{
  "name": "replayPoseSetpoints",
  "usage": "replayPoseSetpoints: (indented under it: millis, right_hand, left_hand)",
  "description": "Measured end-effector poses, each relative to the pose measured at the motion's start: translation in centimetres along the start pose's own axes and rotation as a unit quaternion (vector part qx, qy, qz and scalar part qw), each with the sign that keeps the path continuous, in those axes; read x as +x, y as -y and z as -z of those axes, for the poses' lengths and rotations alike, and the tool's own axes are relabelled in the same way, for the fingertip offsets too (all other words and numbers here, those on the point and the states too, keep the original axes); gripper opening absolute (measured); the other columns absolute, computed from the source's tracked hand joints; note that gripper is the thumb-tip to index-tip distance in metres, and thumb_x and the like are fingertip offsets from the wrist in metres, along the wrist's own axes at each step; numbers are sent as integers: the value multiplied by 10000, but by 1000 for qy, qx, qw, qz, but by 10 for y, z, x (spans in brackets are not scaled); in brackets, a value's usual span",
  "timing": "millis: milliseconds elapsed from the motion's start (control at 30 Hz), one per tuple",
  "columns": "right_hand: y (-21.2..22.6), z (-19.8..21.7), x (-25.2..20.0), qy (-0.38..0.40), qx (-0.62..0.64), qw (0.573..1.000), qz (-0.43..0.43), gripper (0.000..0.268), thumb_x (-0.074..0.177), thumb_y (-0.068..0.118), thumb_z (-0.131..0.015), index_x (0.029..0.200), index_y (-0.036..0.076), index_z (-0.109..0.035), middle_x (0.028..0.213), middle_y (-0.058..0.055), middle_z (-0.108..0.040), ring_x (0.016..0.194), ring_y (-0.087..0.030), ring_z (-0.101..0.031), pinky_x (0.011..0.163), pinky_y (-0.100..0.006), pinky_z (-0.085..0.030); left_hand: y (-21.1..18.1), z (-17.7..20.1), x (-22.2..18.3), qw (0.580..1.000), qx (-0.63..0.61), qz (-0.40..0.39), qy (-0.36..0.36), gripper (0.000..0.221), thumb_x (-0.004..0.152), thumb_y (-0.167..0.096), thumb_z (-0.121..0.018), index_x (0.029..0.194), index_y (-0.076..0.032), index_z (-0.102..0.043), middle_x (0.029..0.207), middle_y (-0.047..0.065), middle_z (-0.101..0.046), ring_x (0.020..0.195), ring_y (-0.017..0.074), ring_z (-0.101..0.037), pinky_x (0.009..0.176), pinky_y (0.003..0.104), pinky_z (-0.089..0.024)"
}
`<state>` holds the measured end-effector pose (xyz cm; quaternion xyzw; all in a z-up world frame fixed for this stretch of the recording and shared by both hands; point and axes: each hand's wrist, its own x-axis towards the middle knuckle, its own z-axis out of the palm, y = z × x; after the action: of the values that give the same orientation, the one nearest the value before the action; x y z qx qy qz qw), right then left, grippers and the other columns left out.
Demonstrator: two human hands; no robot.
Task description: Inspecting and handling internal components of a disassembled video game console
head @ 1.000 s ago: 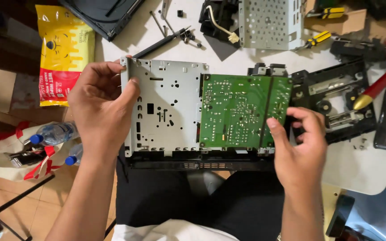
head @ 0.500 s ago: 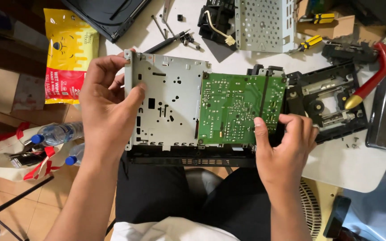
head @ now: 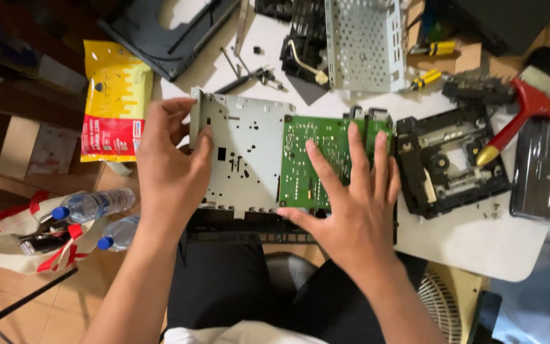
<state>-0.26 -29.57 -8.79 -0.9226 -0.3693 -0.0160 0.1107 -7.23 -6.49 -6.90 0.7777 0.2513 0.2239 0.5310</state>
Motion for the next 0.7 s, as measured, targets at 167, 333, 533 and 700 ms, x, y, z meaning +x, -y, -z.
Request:
replayPoseSetpoints:
  millis: [167,333,533,700]
  right_hand:
    - [11,0,-5,-6,-24,999,-26,1015,799,811,-633,1617,261,-389,1683,-260,-178,1533,-543,-127,1163,-706,-193]
    - [11,-2,-8,-34,-46,998,-8,988,854,816,-539,1622,215,-378,1671,-292,-209,1528,-537,-194,1151,-689,-234]
    - [4,18,-9,-61,60,995,-41,900,901,677,-543,1567,87,-416,1601,-284,-301,1453,-483,-309,1134,-613,-279]
    - [-27,26,-12,-167,194,955,-152,472,952,119,-687,1363,-52,-531,1248,-195,-525,1182,-318,-507,1026,-432,-423]
  left_hand:
    - [-2,-3,-3,998,33,-44,-21,414,895,116,-583,1287,10,-504,1135,182,-721,989,207,-717,728,270,-523]
    - [3,-3,-3,999,-29,-36,-13,510,895,140,-561,1363,-13,-428,1207,189,-685,1085,231,-691,827,288,-556]
    - [-3,-2,-5,999,16,-31,-14,523,909,109,-580,1405,-26,-485,1218,179,-687,1042,229,-678,749,274,-545]
    - [-12,-7,-8,986,116,-119,-27,301,864,77,-667,1162,43,-676,1298,234,-659,1246,352,-639,993,395,-505]
